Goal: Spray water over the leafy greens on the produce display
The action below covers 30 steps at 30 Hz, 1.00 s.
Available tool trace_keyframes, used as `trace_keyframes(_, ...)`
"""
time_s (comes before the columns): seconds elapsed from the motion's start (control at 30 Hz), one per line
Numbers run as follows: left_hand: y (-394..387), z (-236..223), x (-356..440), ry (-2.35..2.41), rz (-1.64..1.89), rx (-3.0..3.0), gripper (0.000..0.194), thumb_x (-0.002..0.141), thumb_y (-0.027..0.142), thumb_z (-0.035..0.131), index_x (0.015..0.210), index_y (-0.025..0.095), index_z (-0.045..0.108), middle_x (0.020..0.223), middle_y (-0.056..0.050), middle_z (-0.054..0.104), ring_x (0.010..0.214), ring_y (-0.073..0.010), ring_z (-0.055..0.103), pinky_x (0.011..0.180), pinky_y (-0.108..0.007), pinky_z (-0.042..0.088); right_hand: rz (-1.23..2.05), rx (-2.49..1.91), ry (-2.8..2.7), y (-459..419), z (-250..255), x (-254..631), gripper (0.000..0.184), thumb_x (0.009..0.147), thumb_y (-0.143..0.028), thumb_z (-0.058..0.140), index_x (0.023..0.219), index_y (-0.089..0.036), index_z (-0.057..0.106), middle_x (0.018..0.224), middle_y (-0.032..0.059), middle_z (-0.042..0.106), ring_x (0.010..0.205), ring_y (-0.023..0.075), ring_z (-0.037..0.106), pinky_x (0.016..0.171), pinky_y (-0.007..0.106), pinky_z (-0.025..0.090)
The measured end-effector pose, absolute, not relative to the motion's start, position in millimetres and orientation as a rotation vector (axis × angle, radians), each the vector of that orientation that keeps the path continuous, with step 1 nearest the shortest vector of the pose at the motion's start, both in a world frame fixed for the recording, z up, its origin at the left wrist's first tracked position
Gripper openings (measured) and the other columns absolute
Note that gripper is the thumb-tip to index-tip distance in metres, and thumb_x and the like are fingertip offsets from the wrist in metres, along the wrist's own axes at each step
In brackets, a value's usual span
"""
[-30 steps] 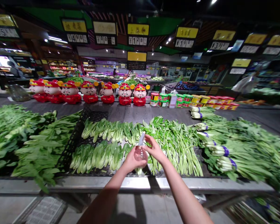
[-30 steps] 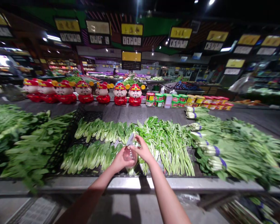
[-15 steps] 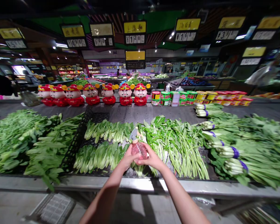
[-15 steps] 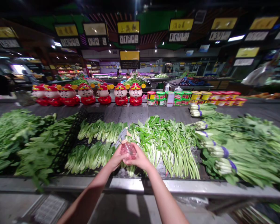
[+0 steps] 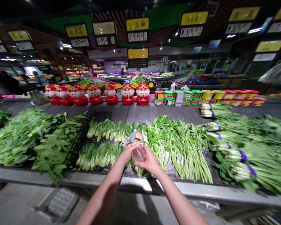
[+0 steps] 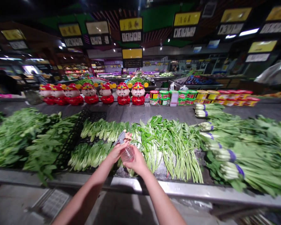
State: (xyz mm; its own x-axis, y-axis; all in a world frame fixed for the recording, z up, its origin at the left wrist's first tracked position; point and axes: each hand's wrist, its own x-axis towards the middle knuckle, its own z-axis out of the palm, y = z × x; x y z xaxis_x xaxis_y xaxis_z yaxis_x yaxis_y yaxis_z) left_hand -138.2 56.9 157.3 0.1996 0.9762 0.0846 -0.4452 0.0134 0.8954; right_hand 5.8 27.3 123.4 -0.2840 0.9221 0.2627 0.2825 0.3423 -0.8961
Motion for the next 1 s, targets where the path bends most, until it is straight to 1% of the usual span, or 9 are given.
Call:
trace_keyframes(0.1, 57, 156, -132, 0.707, 1.282, 0.985, 0.039, 0.071, 0.031, 0.072, 0.108, 0.021, 0.067, 0.113, -0.008, 0.067, 0.118, -0.0209, 0.054, 0.103, -0.034, 0.037, 0.954, -1.089, -1.798, 30, 117, 9, 0.086, 0.056, -0.029, 0.078, 0.133, -0.022, 0.041, 0.121, 0.0084, 0.059, 0.105, 0.0236, 0.058, 0.092, 0.041, 0.045)
trace_keyframes(0.27, 58, 144, -130, 0.813, 1.244, 0.869, 0.044, 0.062, 0.034, 0.079, 0.097, 0.011, 0.069, 0.09, -0.01, 0.072, 0.09, -0.0222, 0.066, 0.086, -0.033, 0.048, 0.957, -1.119, -1.832, 31, 112, 16, 0.091, 0.054, -0.033, 0.08, 0.136, -0.022, 0.041, 0.123, 0.0097, 0.058, 0.107, 0.0254, 0.058, 0.094, 0.043, 0.044)
trace_keyframes(0.4, 59, 140, -131, 0.84, 1.267, 0.886, 0.046, 0.059, 0.035, 0.08, 0.096, 0.01, 0.069, 0.087, -0.01, 0.072, 0.084, -0.0206, 0.066, 0.081, -0.03, 0.048, 1.002, -1.072, -1.846, 28, 114, 19, 0.093, 0.056, -0.039, 0.08, 0.138, -0.023, 0.039, 0.128, 0.0102, 0.056, 0.112, 0.0265, 0.055, 0.097, 0.044, 0.042)
trace_keyframes(0.47, 58, 139, -132, 0.87, 1.276, 0.911, 0.048, 0.06, 0.039, 0.08, 0.098, 0.01, 0.07, 0.09, -0.01, 0.072, 0.085, -0.0209, 0.066, 0.081, -0.03, 0.048, 1.041, -1.0, -1.858, 27, 112, 21, 0.084, 0.065, -0.043, 0.074, 0.139, -0.023, 0.038, 0.132, 0.0101, 0.052, 0.117, 0.0253, 0.052, 0.1, 0.042, 0.04)
trace_keyframes(0.6, 57, 138, -136, 0.952, 1.304, 0.972, 0.053, 0.065, 0.048, 0.075, 0.103, 0.012, 0.069, 0.101, -0.011, 0.071, 0.093, -0.0226, 0.065, 0.081, -0.031, 0.048, 1.011, -1.057, -1.774, 31, 93, 28, 0.048, 0.09, -0.045, 0.042, 0.133, -0.023, 0.046, 0.135, 0.0081, 0.051, 0.121, 0.0191, 0.049, 0.103, 0.037, 0.037)
trace_keyframes(0.7, 53, 139, -142, 1.031, 1.308, 1.003, 0.05, 0.067, 0.049, 0.072, 0.102, 0.014, 0.069, 0.109, -0.012, 0.069, 0.102, -0.0243, 0.062, 0.085, -0.032, 0.047, 0.901, -1.292, -1.733, 38, 65, 34, 0.041, 0.089, -0.043, 0.042, 0.118, -0.017, 0.057, 0.11, 0.0098, 0.065, 0.101, 0.02, 0.06, 0.091, 0.035, 0.045)
trace_keyframes(0.8, 47, 138, -151, 1.07, 1.305, 1.086, 0.042, 0.067, 0.043, 0.073, 0.098, 0.015, 0.07, 0.109, -0.011, 0.069, 0.104, -0.0242, 0.061, 0.09, -0.034, 0.044, 0.768, -1.491, -1.841, 44, 40, 39, 0.029, 0.087, -0.035, 0.045, 0.097, -0.016, 0.064, 0.093, 0.0088, 0.068, 0.089, 0.0202, 0.062, 0.084, 0.032, 0.046)
trace_keyframes(0.9, 43, 133, -161, 1.097, 1.257, 1.143, 0.039, 0.066, 0.041, 0.074, 0.094, 0.015, 0.07, 0.104, -0.01, 0.07, 0.097, -0.0234, 0.063, 0.087, -0.034, 0.045, 0.584, -1.62, -1.938, 47, 25, 41, 0.029, 0.088, -0.03, 0.041, 0.096, -0.016, 0.065, 0.096, 0.0104, 0.066, 0.094, 0.0209, 0.06, 0.086, 0.032, 0.043)
trace_keyframes(1.0, 39, 123, -170, 1.112, 1.173, 1.114, 0.039, 0.068, 0.044, 0.072, 0.093, 0.014, 0.069, 0.094, -0.009, 0.07, 0.08, -0.0186, 0.064, 0.075, -0.03, 0.047, 0.446, -1.692, -1.98, 46, 14, 41, 0.03, 0.088, -0.026, 0.039, 0.103, -0.016, 0.063, 0.106, 0.0114, 0.064, 0.103, 0.0212, 0.057, 0.092, 0.031, 0.04)
